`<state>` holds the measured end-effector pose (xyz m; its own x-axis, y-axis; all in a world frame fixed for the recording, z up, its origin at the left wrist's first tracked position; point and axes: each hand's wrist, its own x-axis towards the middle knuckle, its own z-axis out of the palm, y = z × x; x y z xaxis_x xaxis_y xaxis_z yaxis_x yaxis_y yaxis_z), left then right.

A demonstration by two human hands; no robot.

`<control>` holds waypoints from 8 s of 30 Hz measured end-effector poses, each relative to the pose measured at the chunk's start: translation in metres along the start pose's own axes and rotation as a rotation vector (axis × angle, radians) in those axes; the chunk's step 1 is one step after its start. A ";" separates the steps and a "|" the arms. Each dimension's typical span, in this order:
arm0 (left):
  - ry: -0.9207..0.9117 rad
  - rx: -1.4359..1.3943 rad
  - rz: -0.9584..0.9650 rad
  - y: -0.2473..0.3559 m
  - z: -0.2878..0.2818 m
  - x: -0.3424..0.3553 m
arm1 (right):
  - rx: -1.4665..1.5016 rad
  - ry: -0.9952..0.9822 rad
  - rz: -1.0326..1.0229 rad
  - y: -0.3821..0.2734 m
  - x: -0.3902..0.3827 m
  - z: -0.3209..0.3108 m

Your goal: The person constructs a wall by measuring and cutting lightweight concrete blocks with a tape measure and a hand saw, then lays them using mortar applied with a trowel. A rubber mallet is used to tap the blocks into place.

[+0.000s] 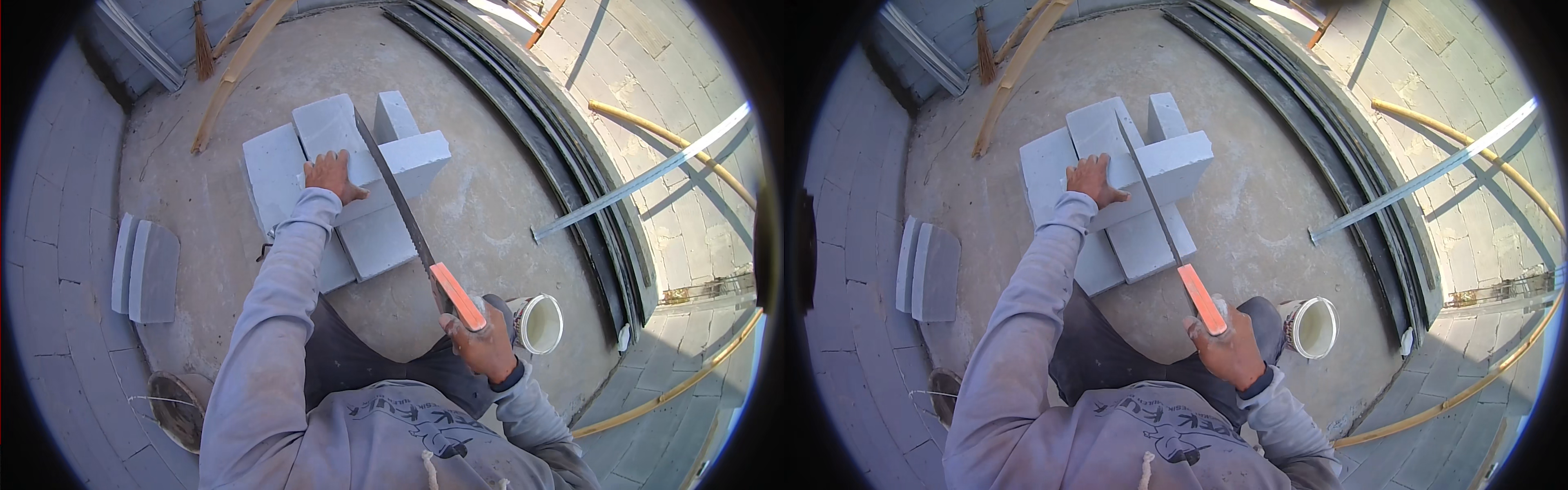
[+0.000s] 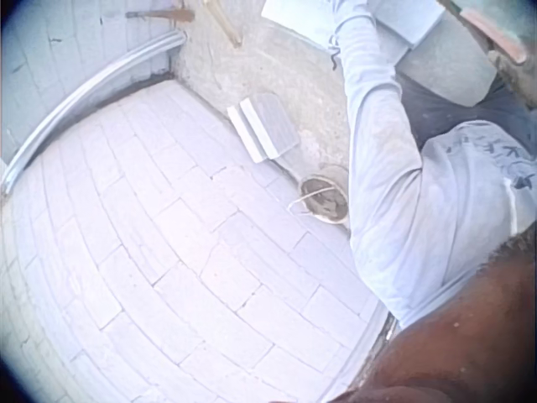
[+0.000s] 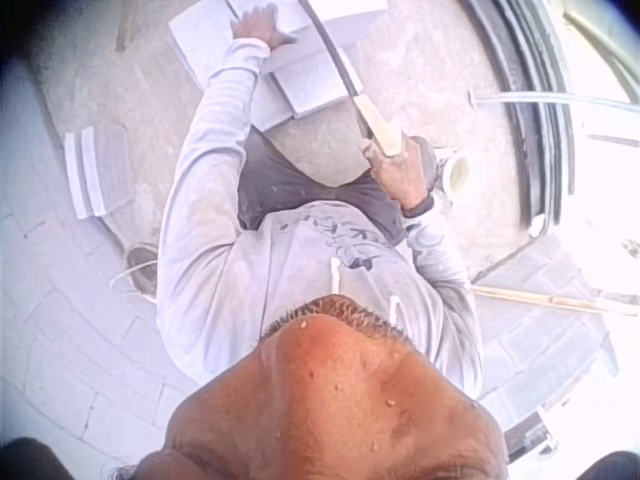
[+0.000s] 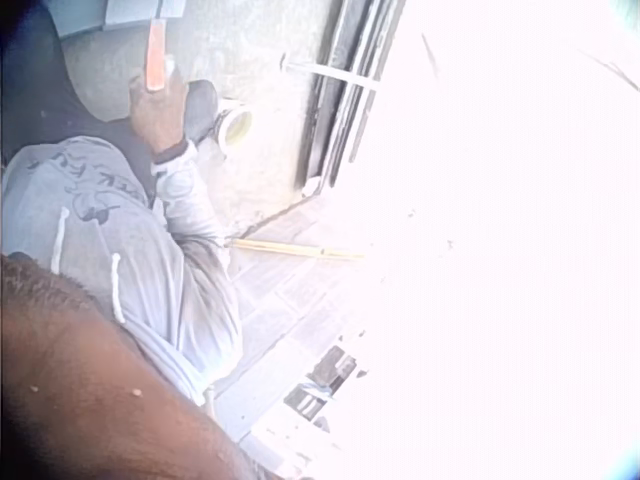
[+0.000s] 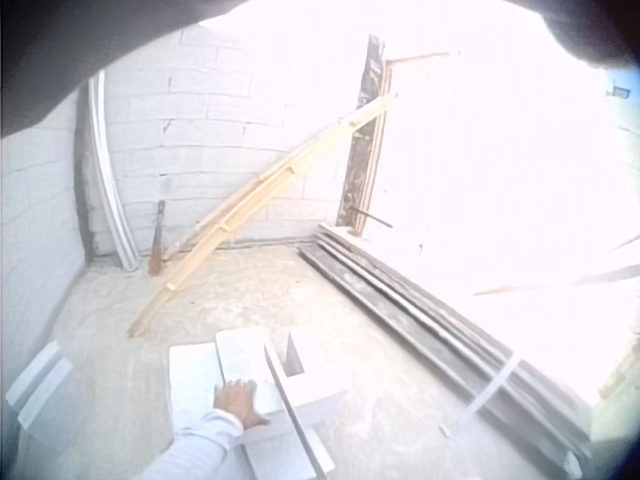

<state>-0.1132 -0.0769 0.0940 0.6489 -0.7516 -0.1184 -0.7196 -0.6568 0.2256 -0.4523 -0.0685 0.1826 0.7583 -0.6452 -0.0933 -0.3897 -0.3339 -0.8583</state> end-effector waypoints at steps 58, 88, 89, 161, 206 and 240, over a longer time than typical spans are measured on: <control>0.097 0.007 0.159 0.013 0.016 0.014 | 0.122 0.097 0.202 0.077 -0.048 0.040; 0.363 -0.019 0.204 0.075 0.134 -0.153 | 0.566 0.799 0.374 0.240 0.144 0.028; 0.397 -0.019 0.201 0.077 0.152 -0.159 | 0.657 0.837 0.396 0.250 0.146 0.031; 0.003 -0.036 0.304 0.014 0.027 -0.074 | 0.123 0.214 0.184 0.019 -0.107 0.067; 0.065 -0.084 0.245 0.012 0.033 -0.062 | 0.140 0.136 0.230 0.003 -0.010 0.058; 0.085 -0.048 0.316 0.024 0.030 -0.066 | 0.283 0.057 0.339 0.007 -0.057 0.018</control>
<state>-0.1807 -0.0448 0.0783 0.4151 -0.9086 0.0455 -0.8776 -0.3868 0.2833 -0.4882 -0.0216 0.1729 0.5791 -0.7255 -0.3719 -0.4466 0.0993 -0.8892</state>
